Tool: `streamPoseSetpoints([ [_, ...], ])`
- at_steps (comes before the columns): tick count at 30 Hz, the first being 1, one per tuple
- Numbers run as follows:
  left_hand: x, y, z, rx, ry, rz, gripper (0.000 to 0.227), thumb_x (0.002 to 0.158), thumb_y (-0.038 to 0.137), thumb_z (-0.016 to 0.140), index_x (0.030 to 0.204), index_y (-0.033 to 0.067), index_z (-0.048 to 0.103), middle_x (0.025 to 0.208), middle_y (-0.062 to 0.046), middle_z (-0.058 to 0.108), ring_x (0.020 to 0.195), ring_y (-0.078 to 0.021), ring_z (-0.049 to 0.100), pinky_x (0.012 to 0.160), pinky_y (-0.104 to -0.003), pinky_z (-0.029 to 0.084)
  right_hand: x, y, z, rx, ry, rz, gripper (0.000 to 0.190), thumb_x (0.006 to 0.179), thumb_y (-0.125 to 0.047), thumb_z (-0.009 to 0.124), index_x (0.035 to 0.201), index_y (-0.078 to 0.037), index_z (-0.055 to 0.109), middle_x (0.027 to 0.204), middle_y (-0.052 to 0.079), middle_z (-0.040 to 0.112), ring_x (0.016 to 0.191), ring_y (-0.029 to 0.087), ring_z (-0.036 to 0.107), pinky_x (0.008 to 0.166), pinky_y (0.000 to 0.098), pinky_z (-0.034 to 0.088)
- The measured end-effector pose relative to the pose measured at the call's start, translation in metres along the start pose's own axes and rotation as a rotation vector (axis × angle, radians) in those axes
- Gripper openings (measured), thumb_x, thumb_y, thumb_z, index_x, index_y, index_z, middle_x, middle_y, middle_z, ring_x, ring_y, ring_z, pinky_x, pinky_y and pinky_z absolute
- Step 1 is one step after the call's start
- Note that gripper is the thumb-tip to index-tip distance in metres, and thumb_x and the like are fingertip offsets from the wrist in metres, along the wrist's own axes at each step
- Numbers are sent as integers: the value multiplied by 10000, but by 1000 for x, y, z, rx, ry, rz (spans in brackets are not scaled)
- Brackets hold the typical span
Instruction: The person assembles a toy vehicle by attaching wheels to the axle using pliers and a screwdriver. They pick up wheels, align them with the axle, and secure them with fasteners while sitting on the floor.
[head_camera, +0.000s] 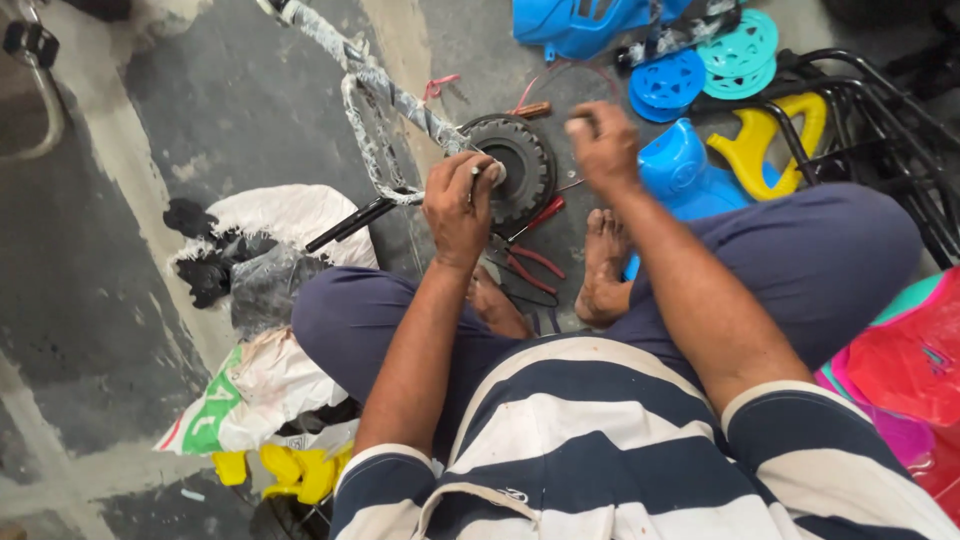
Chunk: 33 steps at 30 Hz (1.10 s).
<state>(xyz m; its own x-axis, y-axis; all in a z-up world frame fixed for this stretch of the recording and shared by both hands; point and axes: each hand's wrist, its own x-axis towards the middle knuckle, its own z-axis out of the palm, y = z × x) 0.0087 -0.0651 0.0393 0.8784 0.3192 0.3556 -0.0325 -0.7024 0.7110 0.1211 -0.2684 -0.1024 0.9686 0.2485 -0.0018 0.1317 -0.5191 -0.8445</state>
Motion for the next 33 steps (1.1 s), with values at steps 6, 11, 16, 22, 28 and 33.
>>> streamPoseSetpoints([
  [6,6,2,-2,-31,-18,-57,139,934,134,787,1055,80,746,1049,-62,733,962,-261,693,861,-377,553,-30,142,32,-94,-347,442,181,929,-159,676,1070,-65,739,955,160,768,921,279,758,849,390,566],
  [11,6,2,-3,7,-44,-45,152,929,150,795,1052,76,746,1060,-70,733,964,-265,688,858,-384,542,-48,164,61,-37,-420,305,285,797,-70,799,1076,-35,751,1010,155,764,940,250,734,833,373,571],
  [16,6,2,-4,-2,-44,-43,159,932,141,793,1058,61,740,1068,-81,731,975,-275,689,867,-386,540,-22,133,54,747,-345,578,328,852,-15,692,1180,-26,705,1052,80,769,946,182,761,839,311,615],
  [22,4,1,-2,-4,-47,-46,144,945,106,781,1070,45,744,1080,-112,734,991,-296,701,889,-396,548,93,54,-60,1027,-167,426,207,1026,-237,721,917,-103,606,783,55,651,687,166,637,628,296,529],
  [28,3,3,1,-20,-15,-70,108,973,78,741,1065,21,744,1068,-134,729,1003,-292,705,903,-388,557,180,133,-227,287,100,119,255,1045,-331,747,1031,-85,681,904,83,691,829,220,675,735,364,561],
  [33,4,9,1,-55,-11,-161,114,978,92,733,1058,11,740,1065,-135,733,975,-277,714,877,-363,563,182,189,-310,-943,245,-14,576,864,-551,868,1088,-45,709,933,181,715,838,377,680,739,505,542],
])
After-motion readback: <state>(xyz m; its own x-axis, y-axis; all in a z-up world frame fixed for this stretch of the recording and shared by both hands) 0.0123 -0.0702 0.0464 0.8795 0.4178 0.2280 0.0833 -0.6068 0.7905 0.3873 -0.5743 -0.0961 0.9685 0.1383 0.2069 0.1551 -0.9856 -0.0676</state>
